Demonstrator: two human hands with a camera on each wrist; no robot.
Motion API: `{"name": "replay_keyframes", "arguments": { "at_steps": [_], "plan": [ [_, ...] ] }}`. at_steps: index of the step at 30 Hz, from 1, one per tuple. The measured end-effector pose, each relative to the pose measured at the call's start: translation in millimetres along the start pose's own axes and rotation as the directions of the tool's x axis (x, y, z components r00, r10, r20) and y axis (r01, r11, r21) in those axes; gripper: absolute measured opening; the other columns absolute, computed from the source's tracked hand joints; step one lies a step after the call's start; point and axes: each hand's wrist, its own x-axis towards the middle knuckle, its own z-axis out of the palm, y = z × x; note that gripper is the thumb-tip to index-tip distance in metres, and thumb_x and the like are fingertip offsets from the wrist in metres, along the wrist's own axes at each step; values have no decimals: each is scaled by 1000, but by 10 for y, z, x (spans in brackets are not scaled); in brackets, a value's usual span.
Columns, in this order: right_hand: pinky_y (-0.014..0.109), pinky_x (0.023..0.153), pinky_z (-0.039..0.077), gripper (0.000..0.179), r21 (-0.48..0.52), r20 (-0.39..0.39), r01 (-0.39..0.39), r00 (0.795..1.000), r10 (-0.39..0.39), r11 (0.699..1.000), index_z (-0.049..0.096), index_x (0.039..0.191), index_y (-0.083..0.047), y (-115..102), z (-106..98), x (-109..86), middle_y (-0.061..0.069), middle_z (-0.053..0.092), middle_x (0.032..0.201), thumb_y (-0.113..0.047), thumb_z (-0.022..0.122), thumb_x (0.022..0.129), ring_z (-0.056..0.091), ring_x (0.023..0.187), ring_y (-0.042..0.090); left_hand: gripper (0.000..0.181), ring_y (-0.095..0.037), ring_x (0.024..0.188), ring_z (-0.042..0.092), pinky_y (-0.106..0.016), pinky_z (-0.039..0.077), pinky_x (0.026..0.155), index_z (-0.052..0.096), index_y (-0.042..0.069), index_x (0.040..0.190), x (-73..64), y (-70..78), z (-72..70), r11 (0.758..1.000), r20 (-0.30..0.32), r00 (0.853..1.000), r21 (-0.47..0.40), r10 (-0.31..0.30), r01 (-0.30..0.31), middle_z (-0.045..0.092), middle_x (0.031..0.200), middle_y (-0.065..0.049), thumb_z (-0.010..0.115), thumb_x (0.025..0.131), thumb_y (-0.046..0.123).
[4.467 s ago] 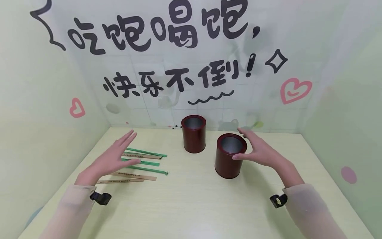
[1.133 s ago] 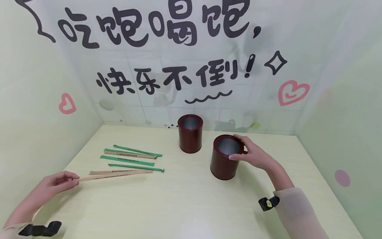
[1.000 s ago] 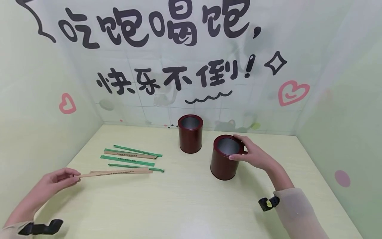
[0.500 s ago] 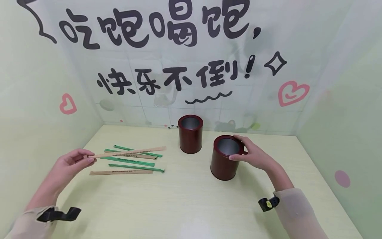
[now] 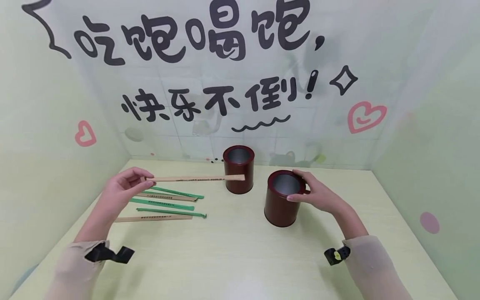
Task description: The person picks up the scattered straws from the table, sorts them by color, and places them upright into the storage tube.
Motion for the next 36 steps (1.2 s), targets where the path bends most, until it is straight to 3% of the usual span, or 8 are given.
{"name": "replay_keyframes", "arguments": {
  "at_steps": [9,15,20,25,31,36],
  "plan": [
    [51,102,50,79,-2,0,8,1000,-8,1000,24,153,2,-23,5,-25,24,36,148,-17,71,93,40,129,39,16,-4,78,62,-15,54,71,66,-1,107,321,195,397,1000,63,998,20,-2,1,66,92,13,68,94,7],
    [55,104,48,81,-7,0,-17,1000,17,1000,23,154,0,-24,1,-23,24,34,151,-21,71,93,38,132,40,18,-9,79,59,-17,52,70,68,2,109,538,351,661,998,91,996,59,7,-13,65,93,3,70,93,10],
    [57,104,48,81,-11,1,-16,1000,16,1000,23,154,-1,-41,6,-31,25,32,152,-21,71,92,38,133,41,16,-13,81,62,-18,55,74,70,6,106,682,483,904,994,110,992,89,58,-68,69,97,-9,72,92,11],
    [57,105,47,81,-12,2,-19,1000,19,1000,23,154,-1,-48,-1,-44,25,32,152,-21,71,92,37,134,41,13,-17,84,64,-22,57,78,72,9,103,792,570,1184,986,141,984,108,108,-124,71,97,-9,73,91,11],
    [55,105,47,81,-11,-3,-13,1000,13,1000,23,154,0,-32,-6,-43,25,33,151,-20,71,93,40,131,39,12,-15,86,69,-25,59,79,72,8,103,888,626,1551,965,223,961,165,163,-202,73,98,-7,71,91,9],
    [56,105,47,80,-10,-5,-8,1000,8,1000,24,154,0,-18,2,-25,24,35,150,-20,71,93,40,130,38,19,-12,87,70,-20,58,78,72,9,110,910,682,1796,948,325,925,177,198,-265,74,101,-6,72,91,9]
  ]
}}
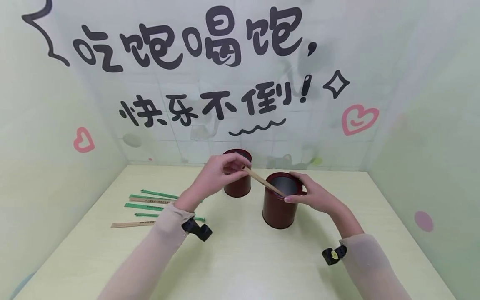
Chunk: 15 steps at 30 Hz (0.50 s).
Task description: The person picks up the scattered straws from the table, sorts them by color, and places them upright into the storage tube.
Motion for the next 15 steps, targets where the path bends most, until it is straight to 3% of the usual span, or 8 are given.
{"name": "replay_keyframes", "arguments": {
  "at_steps": [6,15],
  "plan": [
    [62,107,44,80,13,5,4,1000,-4,1000,23,154,1,-9,2,8,26,34,150,-19,71,93,38,132,41,29,-10,91,70,-20,58,79,68,10,117,-10,41,81,997,123,992,-83,18,-8,72,110,-5,75,89,10],
    [60,106,45,79,12,9,5,1000,-6,1000,23,154,2,-53,-3,-13,26,34,150,-18,69,94,39,131,40,27,-12,95,68,-26,58,86,68,10,116,-211,-185,-84,985,98,993,-153,-70,85,71,111,-7,74,90,12]
  ]
}}
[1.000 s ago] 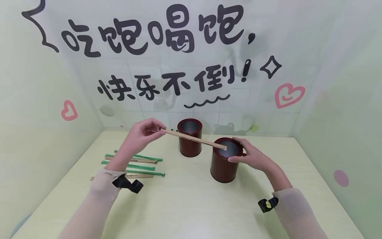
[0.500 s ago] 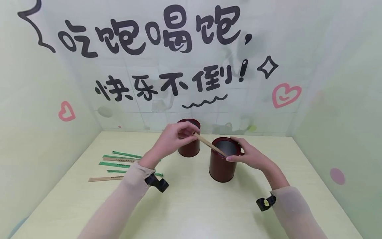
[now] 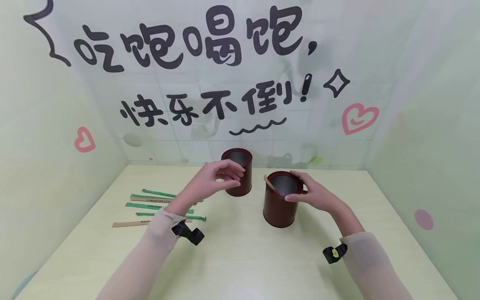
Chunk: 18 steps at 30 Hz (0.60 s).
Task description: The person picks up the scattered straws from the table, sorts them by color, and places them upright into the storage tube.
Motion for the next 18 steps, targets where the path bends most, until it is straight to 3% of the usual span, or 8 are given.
{"name": "replay_keyframes", "arguments": {
  "at_steps": [6,12,18],
  "plan": [
    [59,106,45,79,2,1,-7,1000,7,1000,22,154,2,-16,5,-7,26,34,150,-19,69,94,39,131,41,28,-17,102,67,-28,57,90,68,9,117,-195,-167,-184,999,-51,998,1,-47,47,71,113,-7,74,90,14],
    [60,106,46,80,1,-1,-9,1000,9,1000,22,154,1,-5,0,-3,26,33,150,-19,70,94,38,131,41,31,-22,107,67,-22,56,91,67,8,120,-430,-339,-419,997,-97,992,9,-81,83,69,117,-13,74,90,14],
    [61,107,44,81,-2,1,-19,1000,19,1000,21,155,0,40,-5,19,25,32,152,-22,70,94,37,133,40,32,-29,110,65,-18,54,92,64,3,122,-777,-524,-677,990,-130,982,32,-135,141,68,119,-15,71,93,14]
  ]
}}
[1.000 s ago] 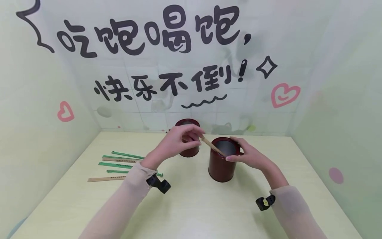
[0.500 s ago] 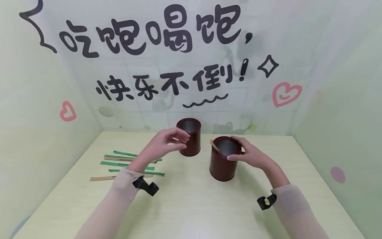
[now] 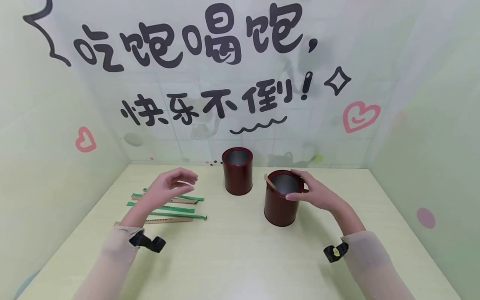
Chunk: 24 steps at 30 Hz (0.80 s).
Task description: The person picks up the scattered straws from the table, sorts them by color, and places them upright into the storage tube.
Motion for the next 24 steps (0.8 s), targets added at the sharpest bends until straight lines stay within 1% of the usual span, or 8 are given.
{"name": "replay_keyframes", "arguments": {
  "at_steps": [2,7,12,15,18,19,21,24],
  "plan": [
    [61,107,43,81,0,-1,-6,1000,6,1000,21,155,-1,16,-8,5,24,32,152,-23,70,94,36,134,40,33,-28,110,65,-17,54,93,63,2,123,-111,-97,-92,1000,-8,1000,9,-11,11,67,120,-14,70,93,13],
    [62,108,43,82,6,1,-15,1000,15,1000,21,155,-3,37,-15,15,23,32,153,-24,70,93,35,135,40,32,-9,106,66,-13,52,91,61,0,125,-419,-381,-338,999,-50,998,41,-33,35,64,123,-19,67,96,11],
    [60,107,44,81,0,0,1,1000,-1,1000,22,155,-2,17,-22,11,23,33,152,-22,70,94,36,134,40,30,-2,102,65,-10,52,88,62,3,123,-721,-645,-563,990,-115,992,117,-59,73,66,118,-11,66,96,15],
    [60,107,44,80,-3,-2,8,1000,-8,1000,22,155,-1,18,-30,13,24,33,152,-22,69,94,36,134,40,31,1,98,65,-9,52,86,62,1,123,-882,-782,-674,982,-154,984,146,-94,117,68,114,-3,67,96,16],
    [61,106,45,80,-4,-3,5,1000,-5,1000,22,155,-2,29,-24,16,24,34,151,-22,70,94,36,133,40,33,8,96,61,-9,51,83,61,0,124,-1017,-897,-754,969,-177,974,179,-141,173,68,114,-2,67,96,17],
    [61,106,45,80,-4,-3,0,1000,0,1000,22,155,-2,34,-20,17,23,34,151,-22,70,94,36,133,40,34,8,96,60,-9,51,83,61,0,125,-1053,-927,-773,963,-187,970,188,-156,191,68,114,-2,67,96,17],
    [61,106,45,80,-3,-3,-4,1000,4,1000,22,155,-3,36,-14,16,23,34,151,-23,70,94,36,134,40,35,4,100,60,-12,51,86,61,0,126,-1112,-986,-804,947,-205,961,223,-186,231,68,118,-9,66,97,19],
    [61,106,45,80,-8,1,3,1000,-3,1000,22,155,-2,30,-3,16,24,34,151,-23,70,94,36,133,41,40,-16,115,60,-31,51,100,60,1,130,-1188,-1078,-844,920,-217,943,250,-251,303,63,129,-20,66,97,24]
  ]
}}
